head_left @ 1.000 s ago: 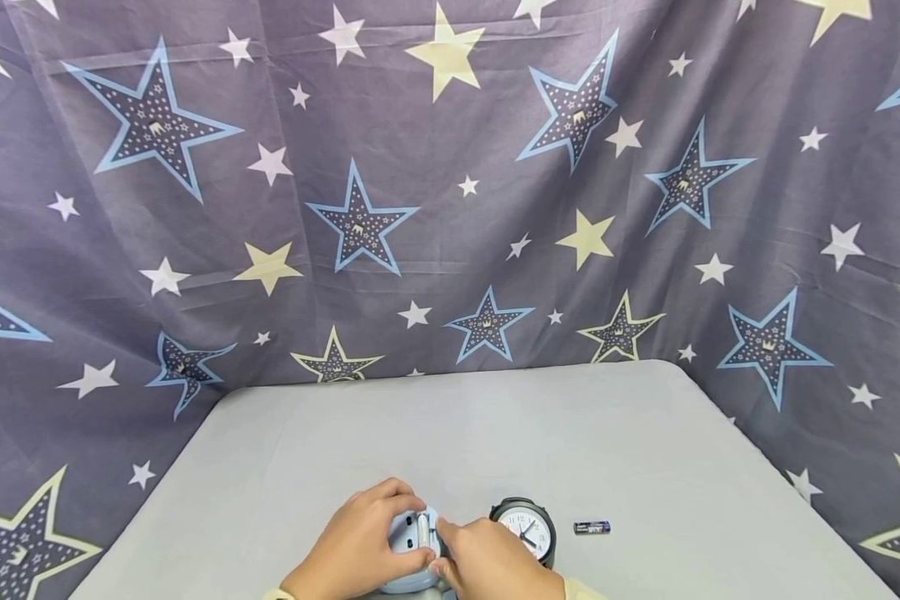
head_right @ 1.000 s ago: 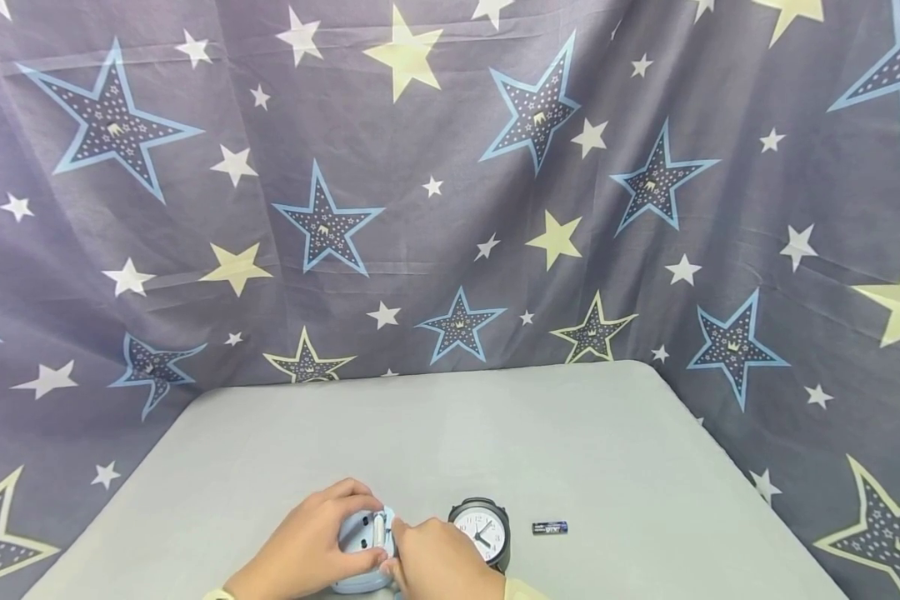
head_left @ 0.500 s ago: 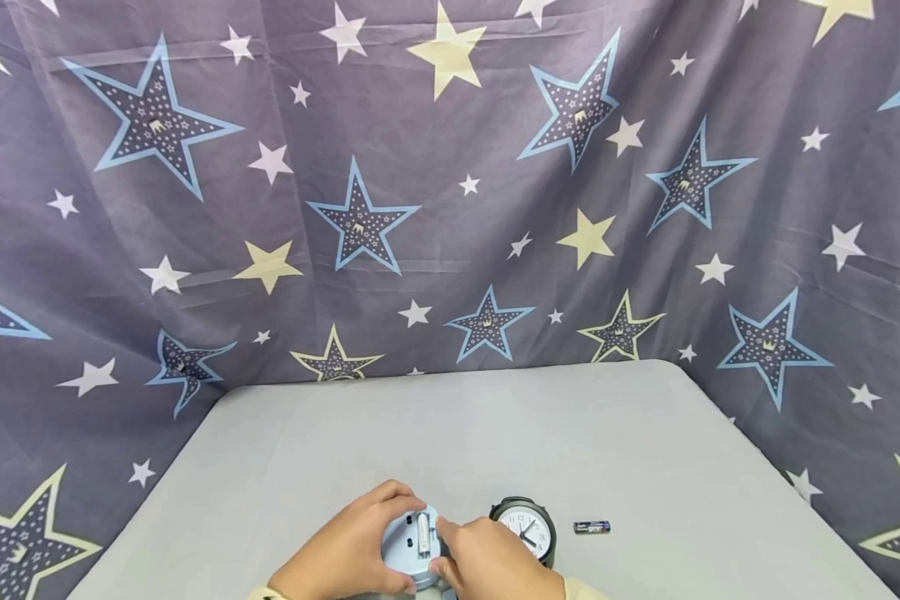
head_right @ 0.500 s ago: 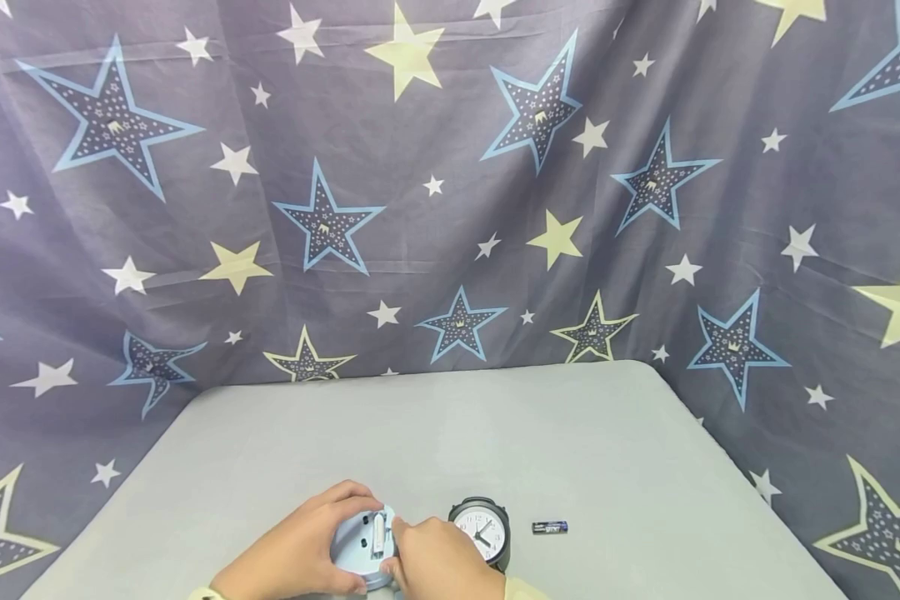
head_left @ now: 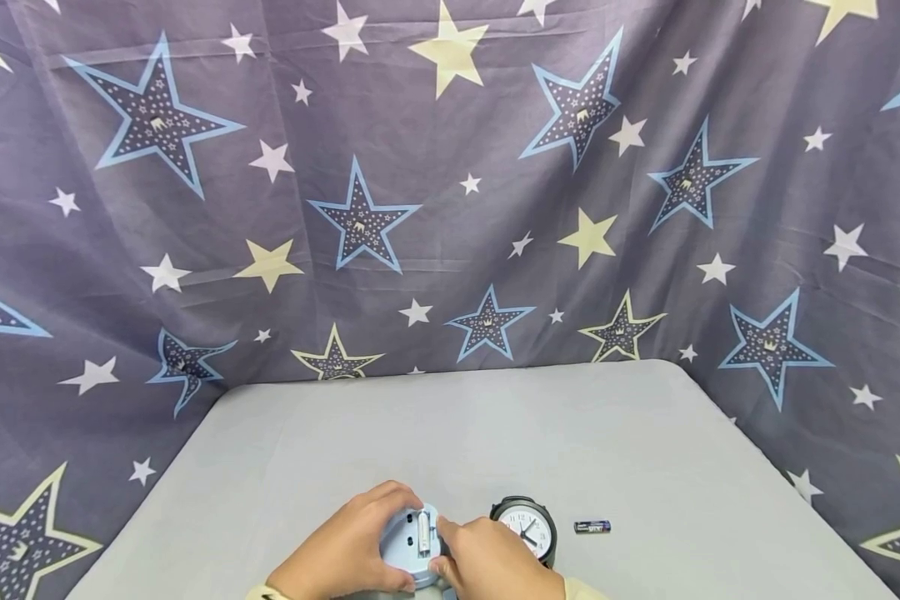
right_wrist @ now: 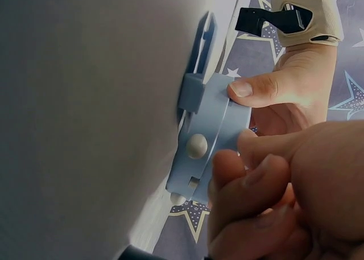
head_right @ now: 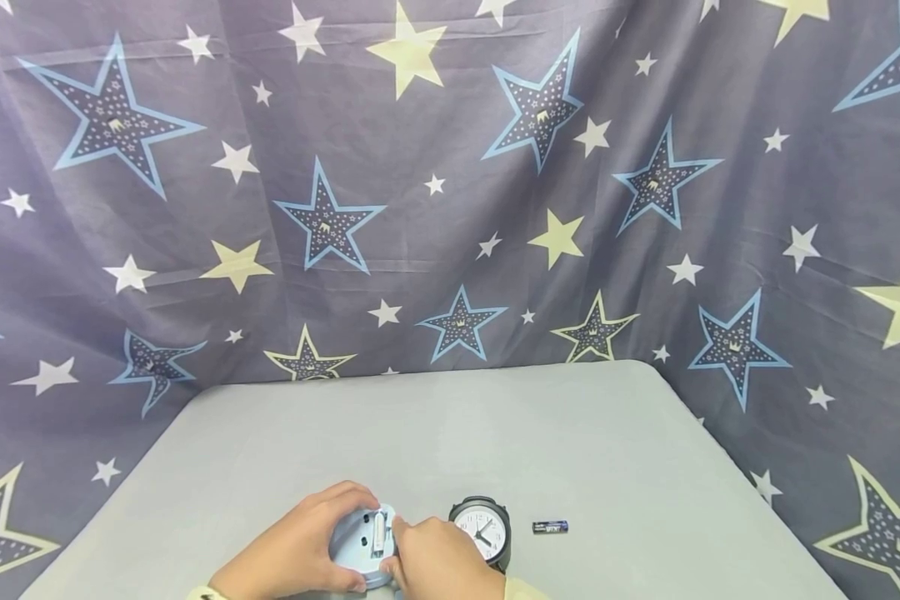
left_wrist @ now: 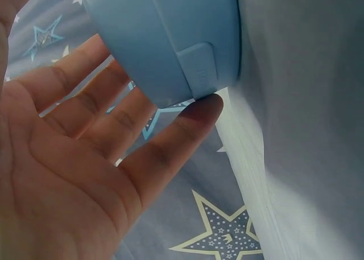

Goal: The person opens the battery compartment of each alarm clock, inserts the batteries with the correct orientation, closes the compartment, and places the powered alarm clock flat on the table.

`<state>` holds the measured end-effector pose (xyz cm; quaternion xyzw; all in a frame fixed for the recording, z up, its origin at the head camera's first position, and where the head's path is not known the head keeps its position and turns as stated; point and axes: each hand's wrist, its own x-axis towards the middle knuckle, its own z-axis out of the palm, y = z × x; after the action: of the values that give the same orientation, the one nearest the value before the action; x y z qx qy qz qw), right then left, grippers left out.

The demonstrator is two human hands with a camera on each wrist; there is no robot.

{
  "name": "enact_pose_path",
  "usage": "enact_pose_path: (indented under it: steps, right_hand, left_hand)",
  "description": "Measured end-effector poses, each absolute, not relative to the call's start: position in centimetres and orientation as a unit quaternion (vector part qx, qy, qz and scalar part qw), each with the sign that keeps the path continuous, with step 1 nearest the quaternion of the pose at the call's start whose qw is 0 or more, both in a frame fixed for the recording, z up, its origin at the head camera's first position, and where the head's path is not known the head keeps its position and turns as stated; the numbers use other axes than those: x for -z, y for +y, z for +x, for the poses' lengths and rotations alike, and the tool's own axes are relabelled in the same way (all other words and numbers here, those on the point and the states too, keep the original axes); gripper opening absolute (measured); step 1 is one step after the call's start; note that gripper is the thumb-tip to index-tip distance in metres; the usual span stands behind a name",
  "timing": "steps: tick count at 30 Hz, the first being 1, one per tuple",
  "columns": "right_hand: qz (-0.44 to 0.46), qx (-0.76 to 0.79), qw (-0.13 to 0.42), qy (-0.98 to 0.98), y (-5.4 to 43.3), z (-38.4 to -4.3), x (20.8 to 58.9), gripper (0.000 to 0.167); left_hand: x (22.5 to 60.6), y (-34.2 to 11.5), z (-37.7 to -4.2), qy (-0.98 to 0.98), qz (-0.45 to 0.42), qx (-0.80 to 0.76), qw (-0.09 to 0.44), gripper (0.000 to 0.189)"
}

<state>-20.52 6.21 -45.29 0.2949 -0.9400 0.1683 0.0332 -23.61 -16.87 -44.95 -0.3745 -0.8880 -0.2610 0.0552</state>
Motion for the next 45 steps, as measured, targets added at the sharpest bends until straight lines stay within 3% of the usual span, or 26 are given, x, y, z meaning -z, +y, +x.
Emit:
enact_pose_path:
  steps: [45]
  right_hand:
    - [0.291, -0.167, 0.023, -0.942, 6.23, -20.62, 45.34, 0.053]
  left_hand:
    - [44.78, -16.71, -23.67, -0.893, -0.382, 0.239, 0.024, 0.066]
